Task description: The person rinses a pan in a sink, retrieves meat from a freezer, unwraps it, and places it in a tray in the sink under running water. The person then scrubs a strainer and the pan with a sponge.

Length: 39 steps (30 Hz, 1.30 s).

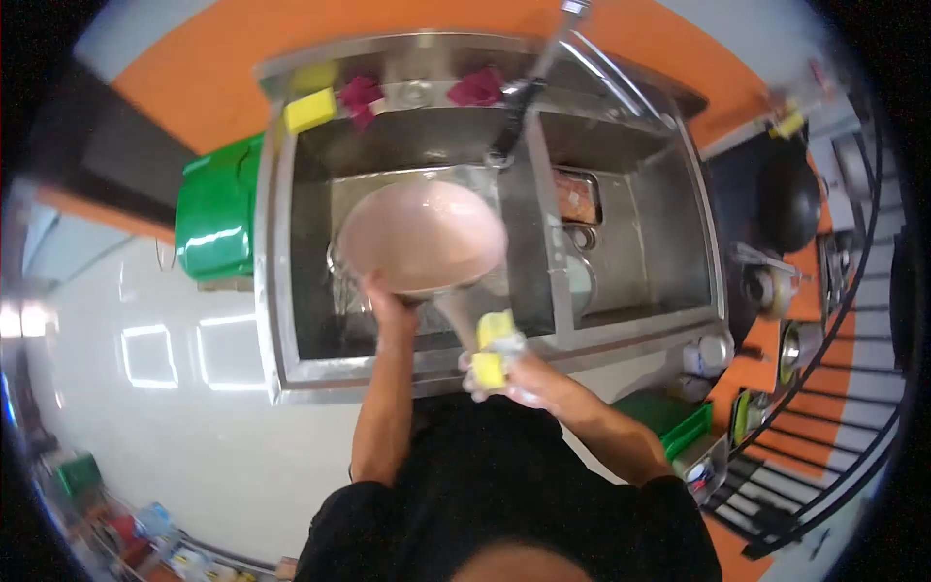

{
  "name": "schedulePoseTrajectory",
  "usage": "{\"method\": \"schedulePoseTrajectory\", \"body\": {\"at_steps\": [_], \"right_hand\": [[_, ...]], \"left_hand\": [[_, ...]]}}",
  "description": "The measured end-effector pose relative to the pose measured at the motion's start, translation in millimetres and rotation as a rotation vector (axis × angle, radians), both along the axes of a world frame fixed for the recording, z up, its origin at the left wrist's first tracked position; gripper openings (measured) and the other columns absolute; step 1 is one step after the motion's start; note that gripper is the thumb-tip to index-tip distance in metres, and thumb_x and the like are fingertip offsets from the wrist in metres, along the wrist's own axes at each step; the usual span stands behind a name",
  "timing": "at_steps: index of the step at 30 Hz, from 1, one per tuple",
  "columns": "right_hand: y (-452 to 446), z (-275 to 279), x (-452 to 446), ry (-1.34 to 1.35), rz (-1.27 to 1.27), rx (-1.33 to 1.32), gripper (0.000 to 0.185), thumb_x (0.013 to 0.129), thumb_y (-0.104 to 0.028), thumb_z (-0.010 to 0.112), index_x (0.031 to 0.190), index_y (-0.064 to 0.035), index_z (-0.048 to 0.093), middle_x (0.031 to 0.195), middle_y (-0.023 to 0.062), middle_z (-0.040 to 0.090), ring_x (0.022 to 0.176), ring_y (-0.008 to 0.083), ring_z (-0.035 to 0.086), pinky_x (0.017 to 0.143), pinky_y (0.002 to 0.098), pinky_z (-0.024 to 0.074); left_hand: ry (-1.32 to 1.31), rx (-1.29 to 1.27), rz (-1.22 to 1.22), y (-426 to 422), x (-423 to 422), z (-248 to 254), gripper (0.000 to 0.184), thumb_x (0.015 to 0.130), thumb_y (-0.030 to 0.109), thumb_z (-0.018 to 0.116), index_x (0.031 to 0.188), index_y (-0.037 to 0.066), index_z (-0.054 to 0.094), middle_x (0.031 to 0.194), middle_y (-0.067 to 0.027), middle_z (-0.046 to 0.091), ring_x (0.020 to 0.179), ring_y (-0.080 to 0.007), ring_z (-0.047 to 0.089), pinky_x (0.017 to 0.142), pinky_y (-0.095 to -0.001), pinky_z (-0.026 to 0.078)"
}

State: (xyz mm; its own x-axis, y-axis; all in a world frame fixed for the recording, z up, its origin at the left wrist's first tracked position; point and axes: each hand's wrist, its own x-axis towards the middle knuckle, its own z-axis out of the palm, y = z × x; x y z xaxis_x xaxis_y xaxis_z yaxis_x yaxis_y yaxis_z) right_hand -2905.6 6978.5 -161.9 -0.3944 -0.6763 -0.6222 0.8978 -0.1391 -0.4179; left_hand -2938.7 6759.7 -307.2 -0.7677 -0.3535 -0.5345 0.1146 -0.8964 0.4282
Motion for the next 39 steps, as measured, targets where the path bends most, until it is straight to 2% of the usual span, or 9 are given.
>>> {"method": "schedulePoseTrajectory", "body": {"at_steps": [2, 4, 9, 13, 18, 24, 31, 34, 39], "right_hand": [[8.7, -5.1, -8.0, -0.040, 0.080, 0.051, 0.033, 0.087, -0.012, 0.054, 0.117, -0.0064, 0.042, 0.097, 0.0111, 0.058, 0.083, 0.0275, 0.062, 0.070, 0.0374, 0.0528], [24.8, -35.3, -13.0, 0.444, 0.064, 0.146, 0.039, 0.083, -0.005, 0.059, 0.119, -0.0056, 0.045, 0.096, 0.0094, 0.058, 0.083, 0.0244, 0.062, 0.072, 0.0353, 0.0523], [120.8, -78.6, -83.6, 0.475, -0.342, 0.240, 0.042, 0.082, -0.004, 0.060, 0.121, -0.0069, 0.046, 0.094, 0.0043, 0.058, 0.083, 0.0162, 0.060, 0.066, 0.0315, 0.0521], [189.6, -179.7, -159.1, 0.758, 0.264, 1.110, 0.030, 0.076, -0.029, 0.066, 0.087, -0.0009, 0.063, 0.076, 0.0093, 0.063, 0.068, 0.0197, 0.060, 0.062, 0.0359, 0.0454], [191.9, -250.1, -212.1, 0.709, 1.269, 1.124, 0.051, 0.078, -0.041, 0.055, 0.113, -0.0046, 0.060, 0.118, 0.0156, 0.057, 0.106, 0.0285, 0.056, 0.085, 0.0369, 0.0455], [167.6, -398.7, -153.4, 0.417, 0.328, 1.717, 0.063, 0.079, -0.047, 0.056, 0.132, -0.0150, 0.044, 0.134, 0.0168, 0.042, 0.120, 0.0367, 0.043, 0.101, 0.0435, 0.0328], [176.9, -414.8, -136.2, 0.861, 0.959, 1.525, 0.031, 0.082, -0.029, 0.048, 0.090, -0.0067, 0.069, 0.097, 0.0127, 0.065, 0.092, 0.0342, 0.060, 0.084, 0.0463, 0.0437], [183.5, -410.1, -139.6, 0.862, 0.743, 1.538, 0.027, 0.079, -0.025, 0.050, 0.087, -0.0076, 0.069, 0.094, 0.0123, 0.066, 0.087, 0.0311, 0.061, 0.079, 0.0436, 0.0461], [207.5, -444.2, -172.2, 1.018, 1.211, 1.218, 0.027, 0.081, -0.025, 0.051, 0.091, -0.0069, 0.069, 0.101, 0.0132, 0.064, 0.093, 0.0273, 0.062, 0.079, 0.0434, 0.0470]], "left_hand": [[-0.031, -0.086, 0.070, -9.2, 1.3, 36.9, 0.053, 0.082, 0.042, 0.040, 0.123, 0.008, 0.046, 0.121, -0.0108, 0.050, 0.111, -0.0270, 0.049, 0.088, -0.0458, 0.043], [-0.222, -0.250, 0.106, -11.8, 0.6, 73.0, 0.051, 0.081, 0.039, 0.042, 0.119, 0.007, 0.049, 0.119, -0.0102, 0.051, 0.111, -0.0269, 0.049, 0.088, -0.0442, 0.043], [-0.186, -0.538, 0.304, -25.1, 11.9, 118.8, 0.059, 0.086, 0.041, 0.042, 0.133, 0.006, 0.033, 0.131, -0.0146, 0.042, 0.118, -0.0321, 0.043, 0.096, -0.0495, 0.037], [-0.221, -0.755, 0.317, -19.1, 14.8, 174.3, 0.069, 0.090, 0.055, 0.034, 0.139, 0.007, 0.026, 0.138, -0.0161, 0.033, 0.125, -0.0333, 0.035, 0.101, -0.0495, 0.032], [-0.325, -0.909, 0.242, -19.3, 19.5, 200.3, 0.070, 0.090, 0.056, 0.033, 0.139, 0.007, 0.026, 0.139, -0.0151, 0.033, 0.126, -0.0327, 0.034, 0.102, -0.0488, 0.032], [-0.371, -0.828, 0.164, -10.9, 37.5, 187.4, 0.067, 0.091, 0.054, 0.037, 0.137, 0.005, 0.031, 0.138, -0.0148, 0.035, 0.124, -0.0324, 0.037, 0.100, -0.0488, 0.034], [-0.442, -0.768, 0.031, -1.1, 22.0, 162.2, 0.066, 0.091, 0.054, 0.037, 0.137, 0.006, 0.031, 0.136, -0.0154, 0.037, 0.120, -0.0334, 0.041, 0.097, -0.0479, 0.039], [-0.414, -0.767, -0.023, -0.2, 15.3, 151.8, 0.067, 0.091, 0.054, 0.037, 0.137, 0.005, 0.030, 0.135, -0.0157, 0.037, 0.120, -0.0336, 0.041, 0.097, -0.0477, 0.039], [-0.382, -0.765, -0.090, 10.1, 3.2, 147.4, 0.067, 0.091, 0.052, 0.038, 0.137, 0.005, 0.029, 0.136, -0.0159, 0.037, 0.121, -0.0327, 0.041, 0.098, -0.0478, 0.038]]}}
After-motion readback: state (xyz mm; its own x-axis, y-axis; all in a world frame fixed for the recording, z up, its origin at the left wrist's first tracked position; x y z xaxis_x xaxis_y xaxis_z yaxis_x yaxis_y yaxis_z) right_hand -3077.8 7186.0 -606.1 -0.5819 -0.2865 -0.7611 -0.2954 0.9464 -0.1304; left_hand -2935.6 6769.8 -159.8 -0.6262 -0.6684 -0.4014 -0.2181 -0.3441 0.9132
